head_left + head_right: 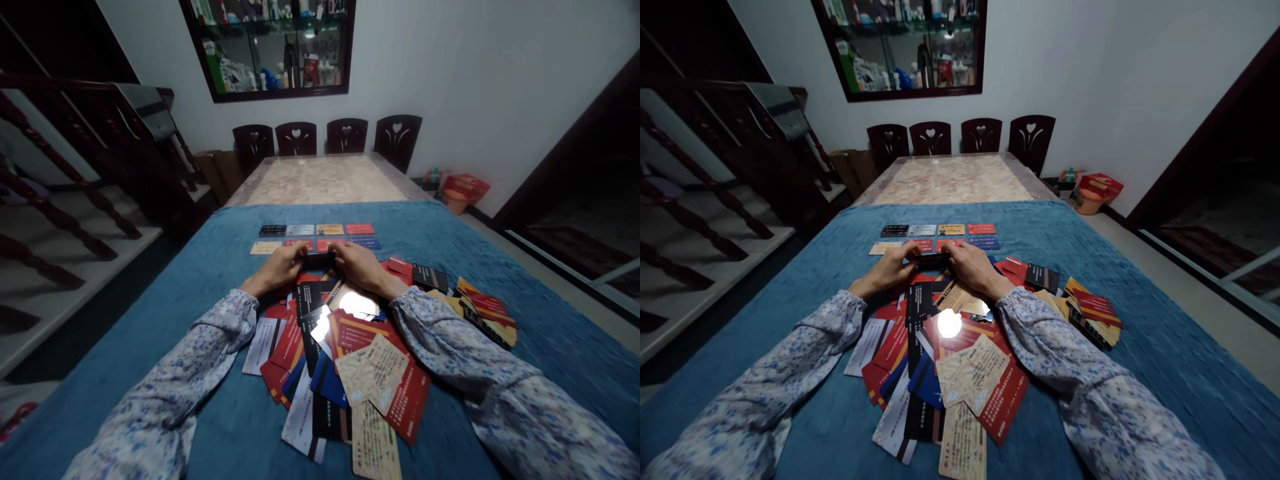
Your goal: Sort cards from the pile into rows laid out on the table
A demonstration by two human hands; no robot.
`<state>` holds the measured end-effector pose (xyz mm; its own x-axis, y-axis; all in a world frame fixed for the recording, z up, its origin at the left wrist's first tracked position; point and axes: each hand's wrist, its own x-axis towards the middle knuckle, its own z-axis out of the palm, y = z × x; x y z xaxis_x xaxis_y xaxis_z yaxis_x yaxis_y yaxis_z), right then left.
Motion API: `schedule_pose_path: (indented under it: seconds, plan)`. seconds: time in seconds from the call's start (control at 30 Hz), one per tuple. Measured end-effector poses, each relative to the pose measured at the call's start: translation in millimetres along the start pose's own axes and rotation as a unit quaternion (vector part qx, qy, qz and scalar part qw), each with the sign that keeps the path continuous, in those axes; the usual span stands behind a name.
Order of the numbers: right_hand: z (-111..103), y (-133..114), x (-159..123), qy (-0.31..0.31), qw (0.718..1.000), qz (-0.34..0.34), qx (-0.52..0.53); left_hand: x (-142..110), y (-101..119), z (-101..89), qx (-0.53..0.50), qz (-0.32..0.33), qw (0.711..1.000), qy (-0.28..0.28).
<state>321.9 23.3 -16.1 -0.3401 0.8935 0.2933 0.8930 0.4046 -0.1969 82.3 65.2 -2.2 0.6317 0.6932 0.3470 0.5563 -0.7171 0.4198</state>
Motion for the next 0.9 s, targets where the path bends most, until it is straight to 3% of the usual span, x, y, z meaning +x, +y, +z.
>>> schedule_pose_path:
  seconds: [0.3, 0.7, 0.9]
  plan:
    - [3, 2, 0, -0.001, 1.000, 0.000, -0.017, 0, -3, 5.5, 0.009, 0.009, 1.000, 0.005]
    - [2, -2, 2, -0.032, 0.999, 0.016, -0.020, -2, 1, 12.7, 0.126, -0.044, 0.990, -0.037]
    - [0, -6, 4, -0.043, 0.998, 0.027, -0.028, -2, 1, 17.6, 0.138, -0.040, 0.989, -0.024]
